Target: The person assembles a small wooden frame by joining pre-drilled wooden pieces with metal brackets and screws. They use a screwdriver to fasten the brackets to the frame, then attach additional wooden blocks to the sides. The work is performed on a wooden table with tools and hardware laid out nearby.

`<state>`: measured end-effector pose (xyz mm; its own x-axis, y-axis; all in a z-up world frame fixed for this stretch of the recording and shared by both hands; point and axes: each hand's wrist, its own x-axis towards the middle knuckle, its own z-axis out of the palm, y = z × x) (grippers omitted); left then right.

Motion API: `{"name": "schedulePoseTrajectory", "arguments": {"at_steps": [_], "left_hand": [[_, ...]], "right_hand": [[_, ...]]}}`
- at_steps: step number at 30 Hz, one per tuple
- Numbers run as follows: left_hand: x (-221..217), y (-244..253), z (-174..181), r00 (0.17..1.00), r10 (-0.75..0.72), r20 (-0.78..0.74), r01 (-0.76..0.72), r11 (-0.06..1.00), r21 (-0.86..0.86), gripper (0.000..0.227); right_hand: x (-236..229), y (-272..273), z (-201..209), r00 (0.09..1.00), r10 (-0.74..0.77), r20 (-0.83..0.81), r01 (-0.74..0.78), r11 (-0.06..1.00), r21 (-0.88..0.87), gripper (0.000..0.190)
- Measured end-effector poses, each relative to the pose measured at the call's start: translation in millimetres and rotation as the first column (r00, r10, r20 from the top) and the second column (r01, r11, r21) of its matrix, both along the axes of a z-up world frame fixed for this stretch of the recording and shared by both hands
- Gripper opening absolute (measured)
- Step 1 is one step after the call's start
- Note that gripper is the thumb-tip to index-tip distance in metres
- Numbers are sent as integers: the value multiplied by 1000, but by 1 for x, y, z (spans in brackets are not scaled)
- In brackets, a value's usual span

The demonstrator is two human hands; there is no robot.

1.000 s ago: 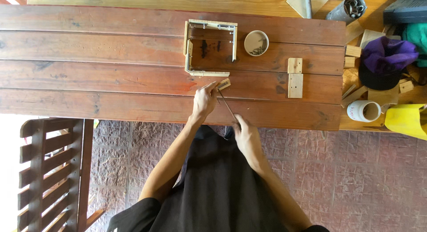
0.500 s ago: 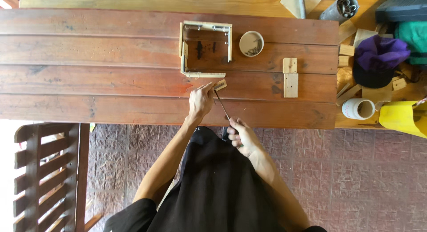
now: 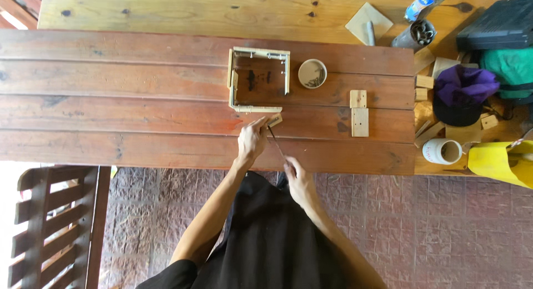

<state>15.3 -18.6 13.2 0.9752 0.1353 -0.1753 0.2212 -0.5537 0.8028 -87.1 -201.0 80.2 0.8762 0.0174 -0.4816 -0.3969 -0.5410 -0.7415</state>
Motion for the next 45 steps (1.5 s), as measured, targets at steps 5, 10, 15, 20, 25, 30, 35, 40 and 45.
{"name": "schedulePoseTrajectory", "arguments": {"at_steps": [5, 10, 15, 20, 25, 30, 35, 40, 45], "left_hand": [[5, 1, -3, 999, -26, -22, 28, 995, 92, 35], [0, 2, -8, 999, -30, -42, 35, 994, 107, 34], [6, 3, 3, 999, -28, -38, 30, 999, 32, 35], [5, 4, 2, 998, -35, -44, 38, 997, 69, 36], [5, 2, 2, 997, -33, -64, 38, 996, 85, 36], [0, -3, -3, 1000, 6, -16, -5, 999, 48, 33], [6, 0, -4, 1000, 20, -10, -20, 1000, 4, 33], [10, 1, -6, 1000, 5, -23, -5, 1000, 7, 33], [5, -3, -3, 999, 24, -23, -23, 999, 38, 31]], "right_hand": [[0, -10, -36, 913, -220, -345, 358, 838, 413, 42], [-3, -16, -22, 983, -96, -157, 138, 949, 284, 45], [3, -12, -12, 993, 121, -9, -119, 964, -237, 45], [-1, -4, -14, 955, -167, -247, 228, 942, 246, 45], [4, -12, -14, 965, -97, -244, 154, 962, 226, 48], [4, -9, -7, 982, 118, 145, -102, 988, -114, 39], [6, -9, -26, 955, -176, -241, 246, 921, 302, 41], [6, -6, -30, 854, -203, -478, 463, 715, 524, 47], [2, -4, -18, 960, 257, 108, -238, 957, -164, 48]]}}
